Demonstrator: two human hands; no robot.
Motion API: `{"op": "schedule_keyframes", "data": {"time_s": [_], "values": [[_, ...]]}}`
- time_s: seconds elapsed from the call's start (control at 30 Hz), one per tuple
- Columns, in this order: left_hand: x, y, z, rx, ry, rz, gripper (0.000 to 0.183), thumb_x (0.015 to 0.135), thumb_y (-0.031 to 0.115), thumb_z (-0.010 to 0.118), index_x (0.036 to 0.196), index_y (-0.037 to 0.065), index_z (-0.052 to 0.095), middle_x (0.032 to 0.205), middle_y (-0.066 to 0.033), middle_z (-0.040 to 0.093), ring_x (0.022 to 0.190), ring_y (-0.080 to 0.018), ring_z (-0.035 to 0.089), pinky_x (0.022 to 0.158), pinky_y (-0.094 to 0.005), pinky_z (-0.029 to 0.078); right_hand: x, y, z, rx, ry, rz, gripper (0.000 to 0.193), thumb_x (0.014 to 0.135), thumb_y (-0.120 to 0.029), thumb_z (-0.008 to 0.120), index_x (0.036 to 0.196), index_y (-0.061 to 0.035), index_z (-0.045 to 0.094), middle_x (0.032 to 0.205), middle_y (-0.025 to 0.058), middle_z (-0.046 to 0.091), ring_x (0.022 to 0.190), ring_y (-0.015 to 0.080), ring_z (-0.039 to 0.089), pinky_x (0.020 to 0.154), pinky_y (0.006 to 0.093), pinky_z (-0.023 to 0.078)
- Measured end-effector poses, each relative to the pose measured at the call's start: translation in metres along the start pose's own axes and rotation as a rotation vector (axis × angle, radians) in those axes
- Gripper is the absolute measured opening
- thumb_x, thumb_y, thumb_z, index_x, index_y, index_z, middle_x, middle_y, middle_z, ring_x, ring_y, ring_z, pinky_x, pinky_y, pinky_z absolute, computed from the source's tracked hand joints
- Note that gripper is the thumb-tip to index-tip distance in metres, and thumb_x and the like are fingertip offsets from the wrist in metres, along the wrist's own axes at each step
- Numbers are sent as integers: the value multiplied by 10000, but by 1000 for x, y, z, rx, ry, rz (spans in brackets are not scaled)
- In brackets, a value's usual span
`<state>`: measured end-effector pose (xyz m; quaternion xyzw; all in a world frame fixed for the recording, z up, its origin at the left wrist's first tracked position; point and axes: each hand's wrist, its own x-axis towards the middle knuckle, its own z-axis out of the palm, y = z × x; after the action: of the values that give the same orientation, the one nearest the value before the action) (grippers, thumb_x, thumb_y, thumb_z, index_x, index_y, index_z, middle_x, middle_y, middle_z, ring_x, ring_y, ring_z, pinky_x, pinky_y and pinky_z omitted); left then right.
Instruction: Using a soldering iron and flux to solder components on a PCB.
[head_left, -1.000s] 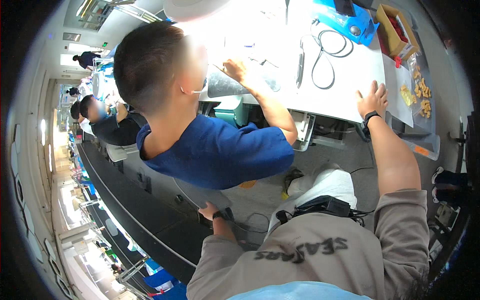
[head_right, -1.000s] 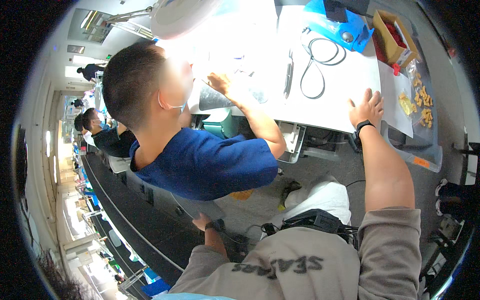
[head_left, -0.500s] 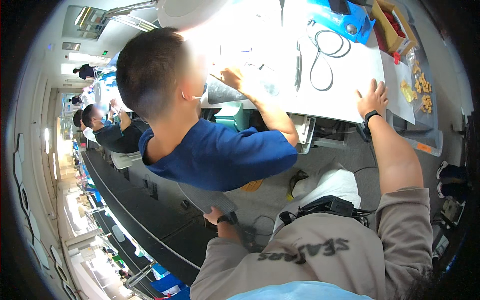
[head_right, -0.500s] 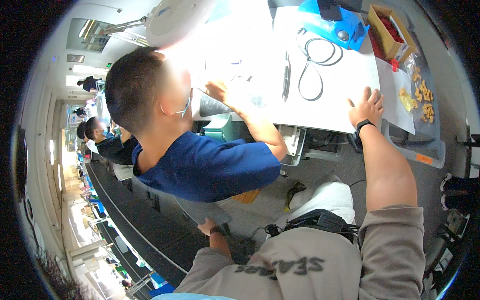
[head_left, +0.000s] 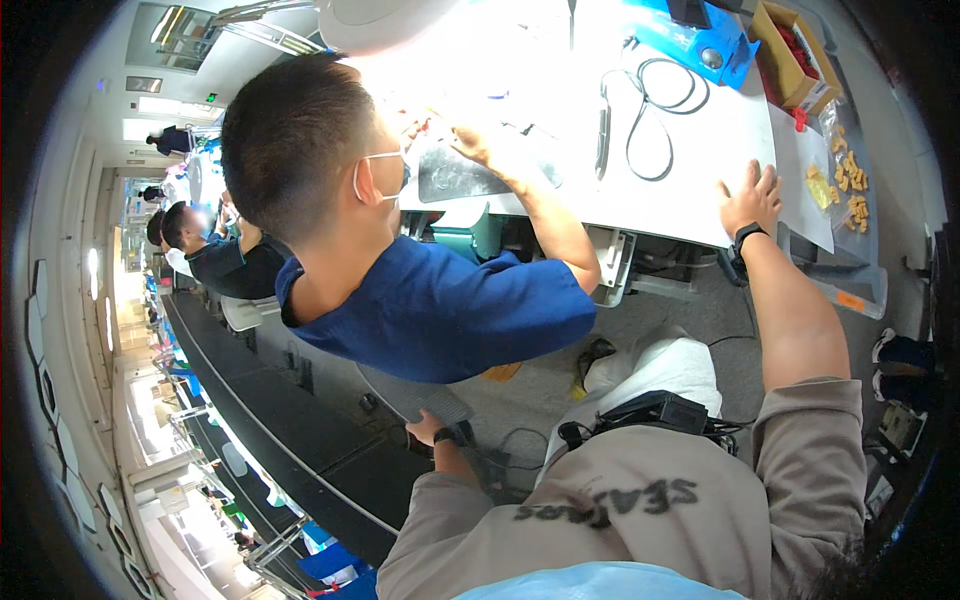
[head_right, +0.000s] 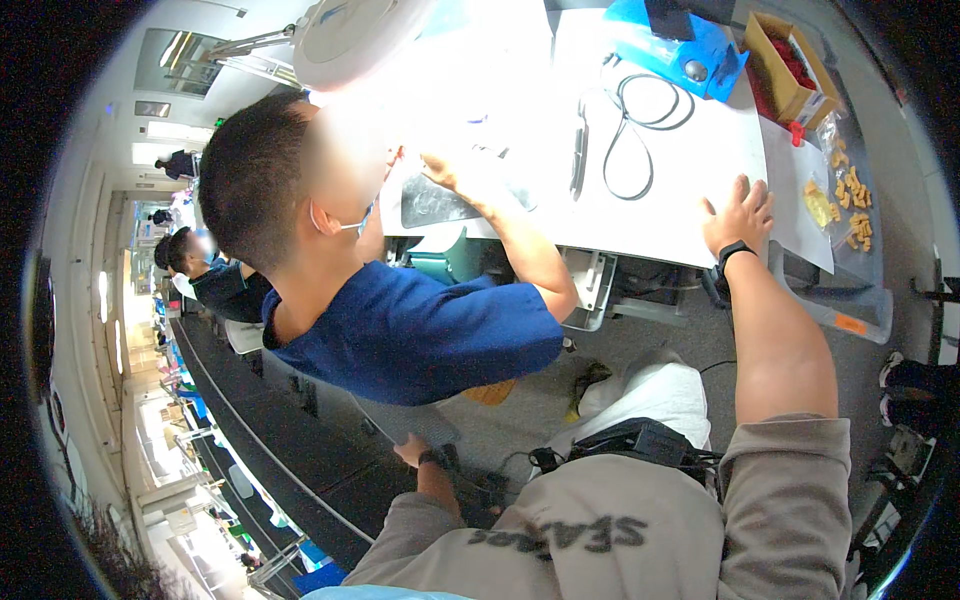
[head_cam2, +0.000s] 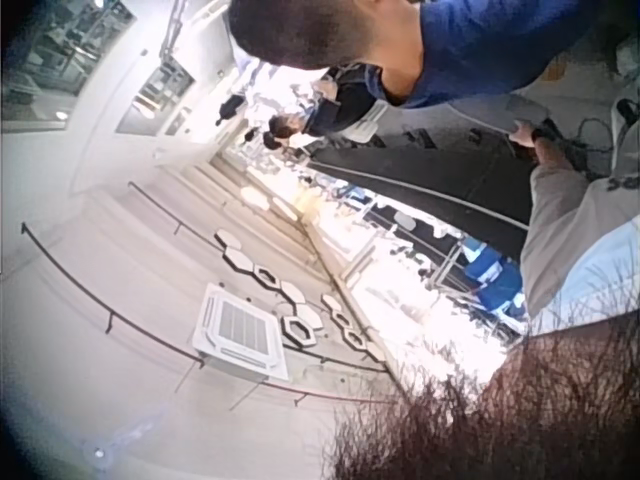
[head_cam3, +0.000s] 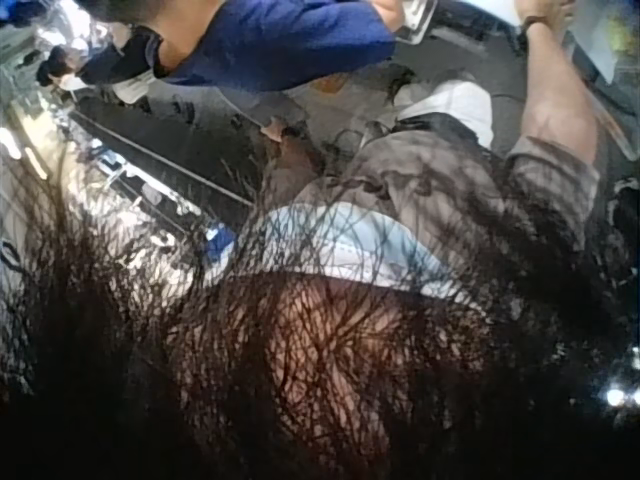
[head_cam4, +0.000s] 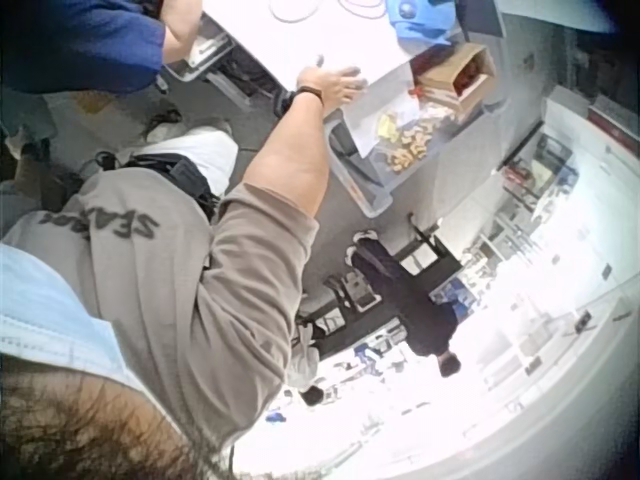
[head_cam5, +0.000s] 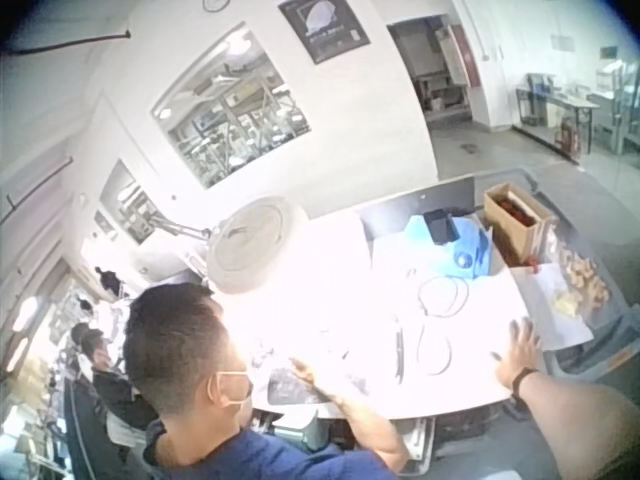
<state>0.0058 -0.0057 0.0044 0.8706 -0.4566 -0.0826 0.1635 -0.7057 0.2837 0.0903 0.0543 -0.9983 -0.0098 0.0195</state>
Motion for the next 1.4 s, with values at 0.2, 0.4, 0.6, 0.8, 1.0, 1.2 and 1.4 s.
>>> {"op": "schedule_keyframes", "data": {"time_s": [0.2,0.4,0.6,0.8,1.0,1.2,1.4], "values": [[-7,6,-2,-4,27,-20,652,886,330,680,1363,-69,487,1270,-316,630,1137,-456,642,957,-499,535,0,-1,-3,4,3,-3,827,907,-539,652,1563,-157,325,1614,181,264,1503,433,225,1160,586,298],[-19,19,-8,-33,-17,-31,653,898,325,684,1373,-73,479,1274,-313,628,1142,-455,640,938,-497,544,1,2,0,-8,8,0,822,911,-542,645,1559,-150,327,1616,181,262,1500,438,227,1160,589,294],[-10,9,-3,21,35,-28,710,895,368,710,1399,-70,469,1285,-308,625,1159,-452,632,941,-493,547,0,-2,-4,6,-7,-1,822,916,-539,638,1564,-144,322,1621,183,252,1502,436,222,1168,584,283],[-8,8,1,39,33,-36,688,894,375,701,1383,-60,487,1284,-303,629,1160,-451,632,951,-499,536,-1,-1,-5,3,-17,2,825,919,-532,637,1569,-142,314,1621,184,243,1504,432,217,1170,584,279],[-7,6,0,-22,35,-32,683,885,340,717,1371,-77,478,1289,-312,624,1173,-461,625,991,-486,504,0,-2,-6,15,-29,8,831,917,-533,638,1572,-140,310,1622,183,238,1508,431,206,1166,594,277],[-7,7,-1,24,52,-22,676,888,369,697,1381,-45,495,1296,-300,624,1156,-449,635,964,-492,535,0,0,0,17,-17,3,843,908,-540,644,1573,-142,310,1625,178,236,1510,429,203,1160,598,280],[-12,13,-6,22,28,-29,692,892,369,691,1404,-46,481,1309,-302,614,1169,-439,632,984,-479,530,1,0,0,17,-9,1,847,906,-538,646,1575,-145,308,1624,176,241,1505,428,214,1154,601,286]]}}
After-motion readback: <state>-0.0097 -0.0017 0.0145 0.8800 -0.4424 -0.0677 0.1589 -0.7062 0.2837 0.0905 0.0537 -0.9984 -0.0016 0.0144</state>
